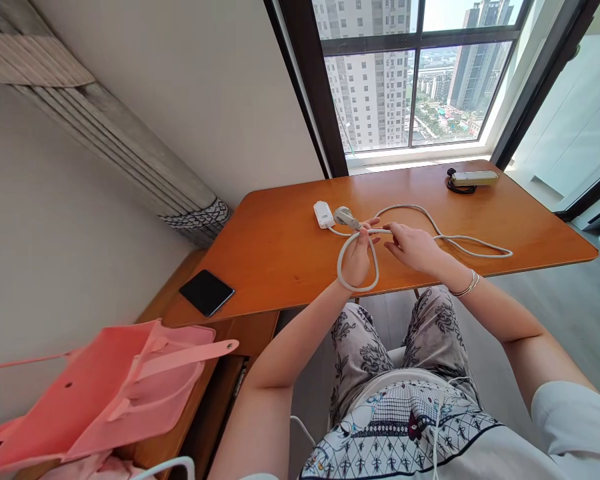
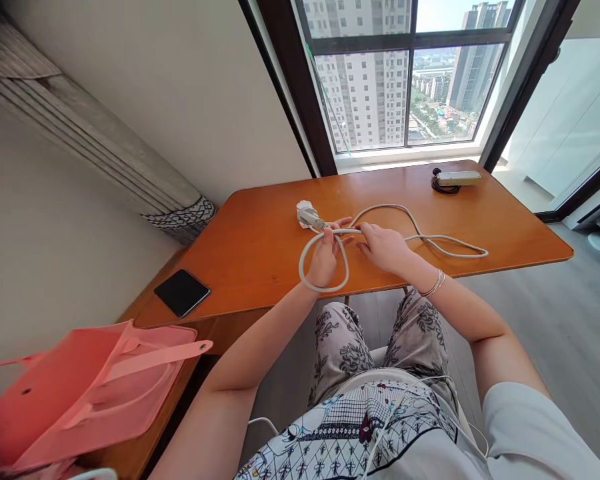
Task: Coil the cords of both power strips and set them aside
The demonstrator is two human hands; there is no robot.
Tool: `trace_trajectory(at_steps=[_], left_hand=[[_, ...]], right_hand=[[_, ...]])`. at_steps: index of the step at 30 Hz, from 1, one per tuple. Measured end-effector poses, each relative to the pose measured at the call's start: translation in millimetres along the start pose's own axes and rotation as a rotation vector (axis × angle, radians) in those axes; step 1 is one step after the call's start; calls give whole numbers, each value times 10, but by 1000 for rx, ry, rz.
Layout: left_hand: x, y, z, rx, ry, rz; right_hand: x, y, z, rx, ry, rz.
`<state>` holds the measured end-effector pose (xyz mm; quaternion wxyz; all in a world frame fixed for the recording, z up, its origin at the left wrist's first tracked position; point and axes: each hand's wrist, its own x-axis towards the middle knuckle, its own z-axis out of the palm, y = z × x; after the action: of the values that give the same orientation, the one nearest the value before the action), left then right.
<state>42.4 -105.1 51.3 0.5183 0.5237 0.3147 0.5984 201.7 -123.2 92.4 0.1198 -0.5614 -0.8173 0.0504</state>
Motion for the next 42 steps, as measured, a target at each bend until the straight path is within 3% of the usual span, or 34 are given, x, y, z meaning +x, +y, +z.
trace_trajectory(at_steps=[5,9,13,17,25,30,33,38,42], left_hand=[[72,179,-54,-115,63,119],[110,468,-123,-174,119,148],[196,644,-216,-248,228,295],[311,660,-276,-190,270,378],[334,637,-211,-23,374,200],[335,568,-219,-17,357,244],[340,486,-284,139,369,301],[397,400,-410,593,319,308],[411,390,-413,721,183,191]], right_hand=[[-71,188,138,106,101,-79],[-122,413,289,24,74,-70],[-184,546,363,-68,-7,-12],[-276,478,335,-123,-113,-19],[-370,139,293,-174,-261,-124],[-343,84,319,-220,-297,-106],[-349,48,340,-271,-275,-141],[-405,-58,357,-301,-175,-349],[-437,-10,280,-203,85,-553]])
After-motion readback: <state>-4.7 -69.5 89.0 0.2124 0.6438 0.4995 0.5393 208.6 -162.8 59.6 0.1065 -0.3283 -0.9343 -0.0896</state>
